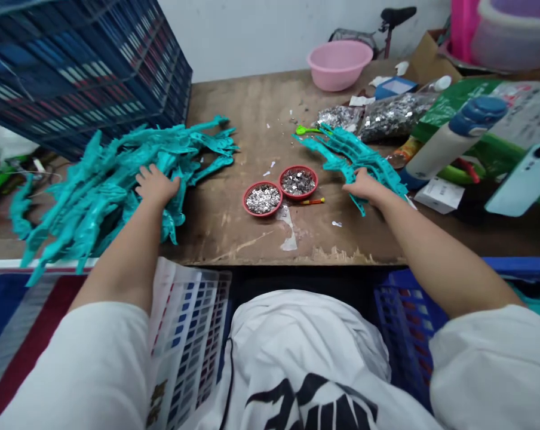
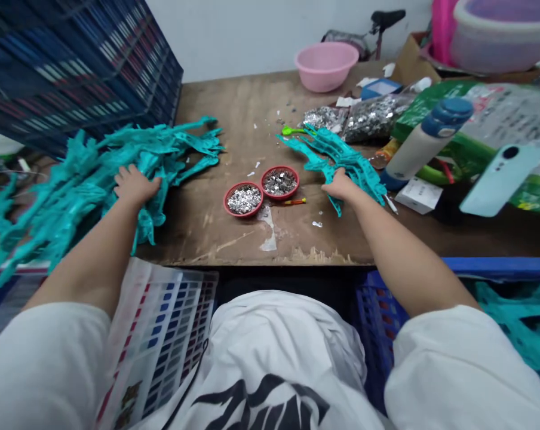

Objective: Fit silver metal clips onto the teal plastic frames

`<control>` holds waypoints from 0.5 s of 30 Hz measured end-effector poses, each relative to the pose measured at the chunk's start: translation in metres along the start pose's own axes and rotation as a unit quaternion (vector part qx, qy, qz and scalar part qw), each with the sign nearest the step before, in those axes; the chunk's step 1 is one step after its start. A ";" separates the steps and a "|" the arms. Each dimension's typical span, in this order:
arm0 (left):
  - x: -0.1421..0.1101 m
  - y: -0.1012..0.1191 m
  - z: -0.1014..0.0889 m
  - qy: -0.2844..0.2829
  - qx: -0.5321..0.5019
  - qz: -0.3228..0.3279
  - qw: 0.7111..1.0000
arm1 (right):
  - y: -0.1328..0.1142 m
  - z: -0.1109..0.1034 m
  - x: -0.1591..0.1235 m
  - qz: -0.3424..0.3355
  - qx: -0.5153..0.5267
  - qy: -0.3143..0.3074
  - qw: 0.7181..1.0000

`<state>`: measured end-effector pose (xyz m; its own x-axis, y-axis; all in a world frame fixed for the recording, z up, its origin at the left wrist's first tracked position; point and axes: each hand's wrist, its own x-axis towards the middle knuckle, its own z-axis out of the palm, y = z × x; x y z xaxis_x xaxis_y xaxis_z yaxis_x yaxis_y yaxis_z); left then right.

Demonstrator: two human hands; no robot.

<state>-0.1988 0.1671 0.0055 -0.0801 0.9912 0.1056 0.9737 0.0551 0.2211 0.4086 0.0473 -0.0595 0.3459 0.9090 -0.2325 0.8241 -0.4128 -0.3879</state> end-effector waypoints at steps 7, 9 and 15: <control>0.023 -0.049 -0.008 -0.037 0.016 -0.012 0.999 | -0.020 0.003 -0.010 0.019 -0.124 -0.036 0.991; 0.027 -0.054 -0.011 -0.044 0.026 -0.003 0.999 | -0.026 0.002 -0.017 0.001 -0.143 -0.032 0.989; 0.035 -0.060 -0.027 -0.063 0.082 -0.022 0.994 | -0.037 -0.003 -0.037 -0.038 -0.165 -0.039 0.985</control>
<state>-0.2654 0.1950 0.0225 -0.1063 0.9940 -0.0253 0.9923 0.1076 0.0609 0.3671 0.0286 -0.0335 0.2521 0.9242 -0.2869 0.9517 -0.2905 -0.0992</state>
